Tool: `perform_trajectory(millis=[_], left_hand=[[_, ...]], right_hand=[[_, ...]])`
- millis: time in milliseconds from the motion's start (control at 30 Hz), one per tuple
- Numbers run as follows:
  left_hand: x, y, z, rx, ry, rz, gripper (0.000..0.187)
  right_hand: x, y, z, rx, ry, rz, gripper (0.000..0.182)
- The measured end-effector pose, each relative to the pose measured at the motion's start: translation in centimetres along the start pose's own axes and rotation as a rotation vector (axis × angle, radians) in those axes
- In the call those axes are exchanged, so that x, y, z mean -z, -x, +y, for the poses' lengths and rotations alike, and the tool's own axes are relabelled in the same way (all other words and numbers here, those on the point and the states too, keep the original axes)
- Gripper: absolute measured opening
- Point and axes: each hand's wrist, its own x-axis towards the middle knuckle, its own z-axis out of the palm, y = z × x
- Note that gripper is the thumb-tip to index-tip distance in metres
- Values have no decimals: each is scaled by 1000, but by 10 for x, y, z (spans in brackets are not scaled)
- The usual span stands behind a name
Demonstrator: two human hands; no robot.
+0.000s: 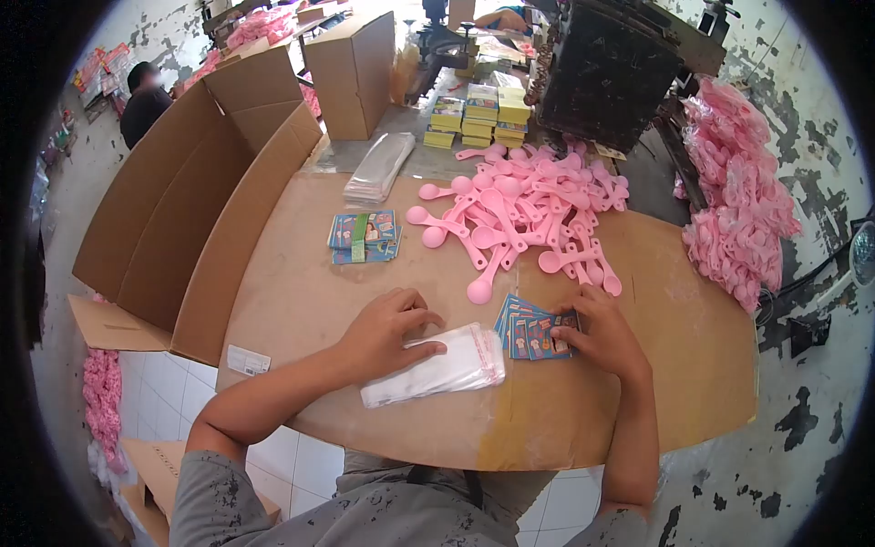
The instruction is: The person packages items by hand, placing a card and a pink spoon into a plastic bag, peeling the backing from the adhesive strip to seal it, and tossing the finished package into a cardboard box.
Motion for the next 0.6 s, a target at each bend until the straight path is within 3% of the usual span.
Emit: perform_trajectory(millis=[200, 300, 367, 500, 567, 600], left_hand=[[0, -1, 10, 86, 142, -52, 28], [-6, 0, 4, 30, 115, -34, 28], [-7, 1, 4, 128, 227, -50, 26], [-10, 1, 9, 209, 314, -2, 21], [-12, 2, 3, 92, 241, 11, 19], [-12, 3, 2, 35, 203, 20, 17]], right_hand=[[-4, -2, 2, 10, -135, 90, 21], [-1, 0, -1, -17, -209, 90, 18], [-3, 2, -11, -41, -321, 128, 16], [-30, 4, -40, -153, -1000, 98, 16], [-48, 3, -47, -129, -1182, 34, 18], [-49, 0, -50, -10, -908, -12, 19]])
